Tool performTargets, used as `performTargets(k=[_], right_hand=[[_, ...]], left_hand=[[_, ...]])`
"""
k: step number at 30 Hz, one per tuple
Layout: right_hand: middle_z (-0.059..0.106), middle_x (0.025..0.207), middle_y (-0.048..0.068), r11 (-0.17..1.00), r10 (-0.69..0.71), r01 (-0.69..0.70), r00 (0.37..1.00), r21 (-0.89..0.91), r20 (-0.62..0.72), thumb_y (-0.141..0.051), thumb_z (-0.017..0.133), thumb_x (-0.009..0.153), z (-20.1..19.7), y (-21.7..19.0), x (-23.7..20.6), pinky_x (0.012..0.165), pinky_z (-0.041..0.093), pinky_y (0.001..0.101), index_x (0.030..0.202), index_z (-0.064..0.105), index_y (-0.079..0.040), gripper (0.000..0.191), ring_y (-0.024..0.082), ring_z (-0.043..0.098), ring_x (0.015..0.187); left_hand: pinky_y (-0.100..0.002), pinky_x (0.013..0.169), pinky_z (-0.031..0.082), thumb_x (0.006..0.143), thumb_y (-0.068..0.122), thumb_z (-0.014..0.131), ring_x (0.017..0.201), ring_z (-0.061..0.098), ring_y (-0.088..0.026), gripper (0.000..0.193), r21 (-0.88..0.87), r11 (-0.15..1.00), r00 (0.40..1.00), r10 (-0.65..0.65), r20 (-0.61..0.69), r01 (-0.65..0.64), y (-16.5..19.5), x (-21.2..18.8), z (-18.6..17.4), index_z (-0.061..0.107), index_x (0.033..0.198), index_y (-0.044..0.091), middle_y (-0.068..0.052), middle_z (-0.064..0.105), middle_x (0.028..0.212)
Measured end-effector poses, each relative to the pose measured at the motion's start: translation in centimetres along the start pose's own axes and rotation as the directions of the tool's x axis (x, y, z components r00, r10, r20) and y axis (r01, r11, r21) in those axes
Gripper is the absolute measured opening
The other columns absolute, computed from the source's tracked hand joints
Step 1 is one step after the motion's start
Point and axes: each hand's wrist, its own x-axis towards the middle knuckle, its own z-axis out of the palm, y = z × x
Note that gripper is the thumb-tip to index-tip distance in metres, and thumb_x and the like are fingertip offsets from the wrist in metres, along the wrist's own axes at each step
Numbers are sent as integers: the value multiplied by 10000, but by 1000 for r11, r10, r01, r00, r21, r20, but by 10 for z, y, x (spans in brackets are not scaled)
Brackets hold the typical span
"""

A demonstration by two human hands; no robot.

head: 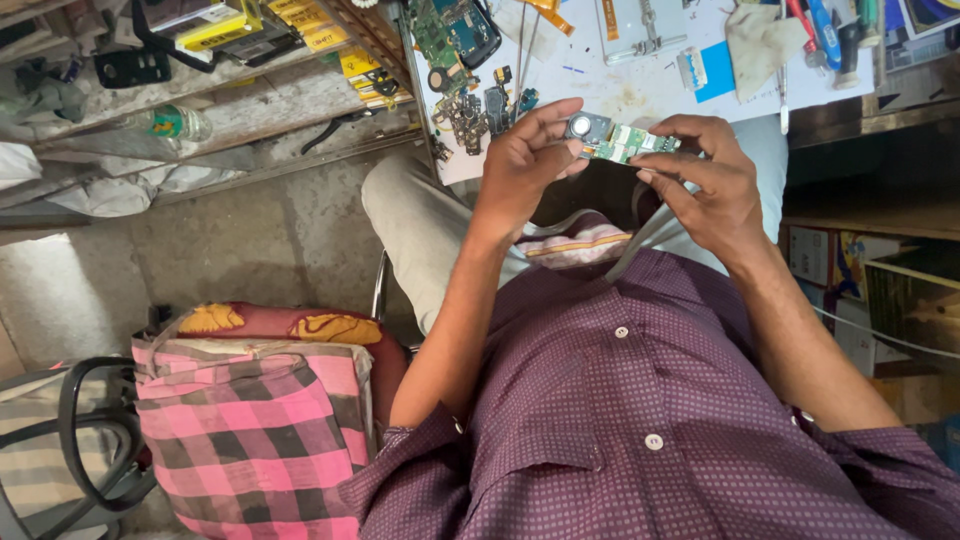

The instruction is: The person sits at a cluttered workbench handling a small circuit board and a black component. They position the board, pick up a yellow soldering iron, and solder points on the board, repositioning the board and component between soldering passes and finally holding the board up with both hands.

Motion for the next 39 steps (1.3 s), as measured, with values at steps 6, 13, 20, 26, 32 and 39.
performTargets(k=[6, 13, 20, 26, 32, 39], right_hand=[[631, 1310, 105, 1000, 10, -10, 1000, 20, 3, 17, 810, 901, 0, -1, 0, 960, 528, 336, 1165, 779, -106, 293, 240, 634, 1194], [629, 1322, 114, 999, 12, -13, 1000, 31, 13, 26, 796, 901, 0, -3, 1, 979, 533, 338, 1164, 772, -88, 288, 245, 643, 1205], [627, 1313, 120, 994, -99, 99, 995, -44, 12, -2, 838, 861, -1, -7, 6, 953, 528, 359, 1188, 750, -77, 347, 277, 625, 1192], [644, 1343, 110, 968, -205, 206, 979, -144, 20, -4, 841, 876, 2, -8, 9, 938, 520, 378, 1216, 734, -62, 362, 309, 618, 1154], [658, 1323, 117, 964, -204, 201, 979, -172, 1, -25, 856, 866, 4, -8, 9, 951, 501, 404, 1200, 735, -56, 357, 307, 622, 1148], [654, 1351, 108, 970, -184, 183, 983, -159, 11, -65, 863, 864, 4, -6, 7, 965, 501, 406, 1200, 725, -51, 364, 300, 625, 1156]], left_hand=[[-297, 902, 613, 995, -58, 631, 1036, 672, -120, 421, 41, 999, 999, 20, -27, -18, -6, 2, 0, 578, 1413, -47, -110, 703, 1194], [-287, 892, 613, 986, -64, 627, 1001, 679, -111, 414, 68, 997, 999, 23, -36, -21, -9, 2, 0, 585, 1398, -54, -110, 712, 1185], [-288, 874, 625, 974, -61, 620, 976, 684, -108, 409, 71, 997, 997, -9, -73, 14, -8, 2, 3, 589, 1382, -59, -97, 706, 1159], [-315, 883, 631, 982, -60, 584, 978, 687, -118, 396, 52, 997, 992, -51, -114, 57, -7, 0, 7, 602, 1378, -60, -83, 693, 1118], [-336, 901, 631, 984, -49, 570, 995, 690, -123, 388, 4, 997, 990, -72, -117, 73, -4, 0, 9, 599, 1372, -54, -65, 699, 1118], [-364, 939, 624, 995, -31, 576, 999, 678, -123, 385, -88, 992, 990, -100, -102, 91, -4, -1, 10, 591, 1379, -47, -57, 677, 1118]])
